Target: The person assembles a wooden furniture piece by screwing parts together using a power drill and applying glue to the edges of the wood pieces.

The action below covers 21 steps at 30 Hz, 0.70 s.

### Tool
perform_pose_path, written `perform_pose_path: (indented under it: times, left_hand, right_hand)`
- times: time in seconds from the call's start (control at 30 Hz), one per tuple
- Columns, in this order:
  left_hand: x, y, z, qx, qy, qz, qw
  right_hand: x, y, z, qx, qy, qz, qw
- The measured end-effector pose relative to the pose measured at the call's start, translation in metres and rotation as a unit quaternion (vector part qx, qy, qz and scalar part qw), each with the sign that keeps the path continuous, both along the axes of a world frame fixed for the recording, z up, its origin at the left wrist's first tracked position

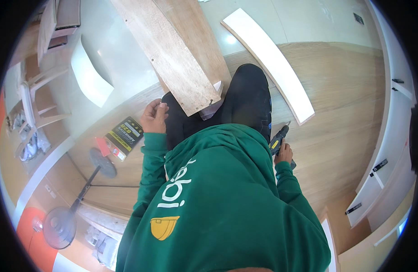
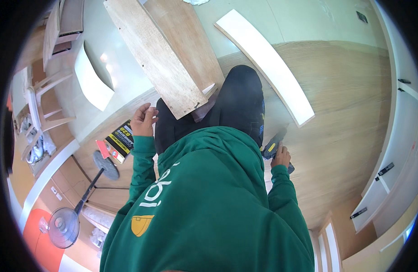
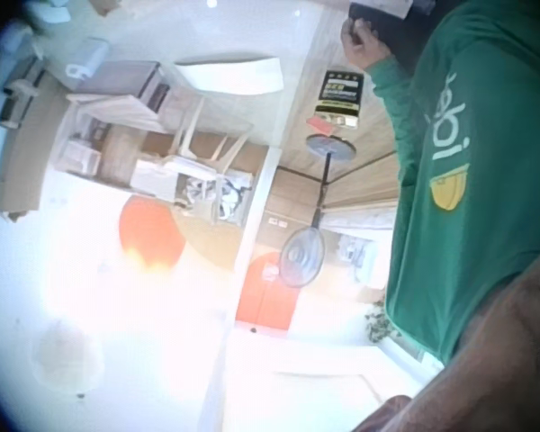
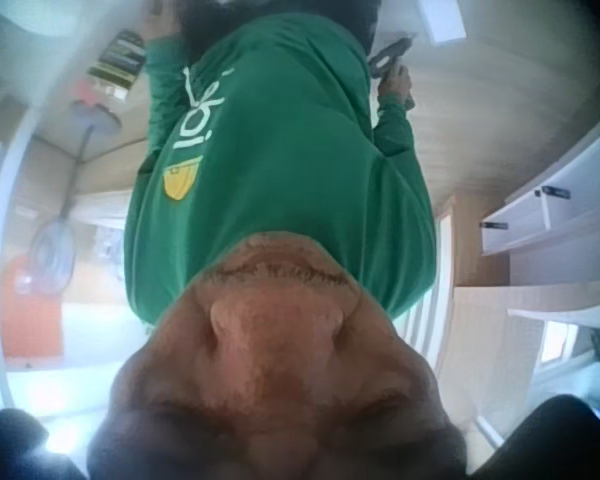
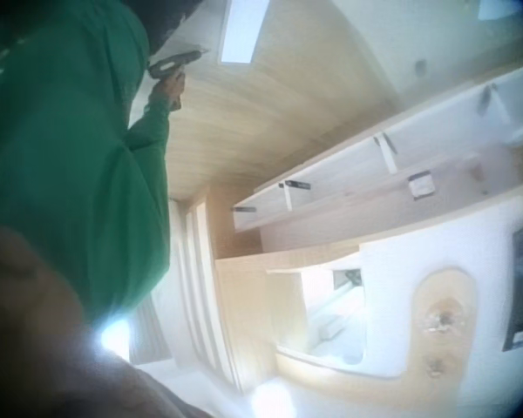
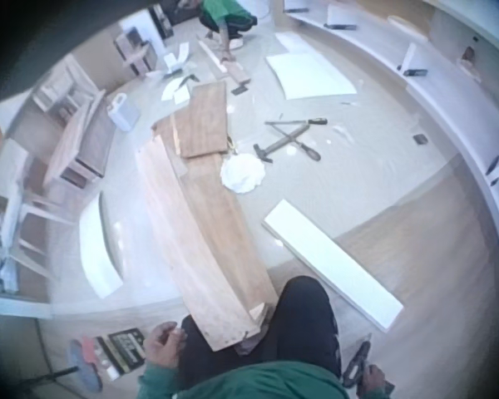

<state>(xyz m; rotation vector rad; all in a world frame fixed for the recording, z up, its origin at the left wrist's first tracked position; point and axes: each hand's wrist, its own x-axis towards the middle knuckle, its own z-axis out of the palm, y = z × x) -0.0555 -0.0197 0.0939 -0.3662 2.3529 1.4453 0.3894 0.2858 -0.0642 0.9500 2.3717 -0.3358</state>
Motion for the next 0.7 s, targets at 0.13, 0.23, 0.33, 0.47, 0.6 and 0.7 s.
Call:
perform_pose_path:
  times: [0.13,0.23,0.33,0.47,0.6,0.7]
  left_hand:
    - [0.009,0.038,0.029,-0.17,0.231,-0.184,0.94]
    - [0.017,0.058,0.047,-0.209,0.298,-0.338,0.868]
    - [0.031,0.064,0.038,-0.223,0.259,-0.417,0.842]
    - [0.054,0.035,-0.017,-0.149,0.153,-0.131,0.968]
    - [0.046,0.021,-0.027,0.081,-0.123,0.078,0.986]
    - [0.044,0.024,-0.032,0.131,-0.119,0.1,0.979]
  right_hand:
    - [-0.01,-0.012,-0.014,-0.036,-0.036,-0.047,0.998]
    - [-0.021,0.002,-0.045,-0.077,-0.164,-0.131,0.975]
    - [-0.107,0.031,0.014,-0.164,0.271,-0.183,0.931]
    - [-0.259,0.027,0.132,-0.373,0.462,-0.067,0.802]
    - [-0.327,-0.007,0.099,-0.525,0.43,-0.012,0.734]
    - [-0.349,-0.021,0.066,-0.475,0.438,0.082,0.759]
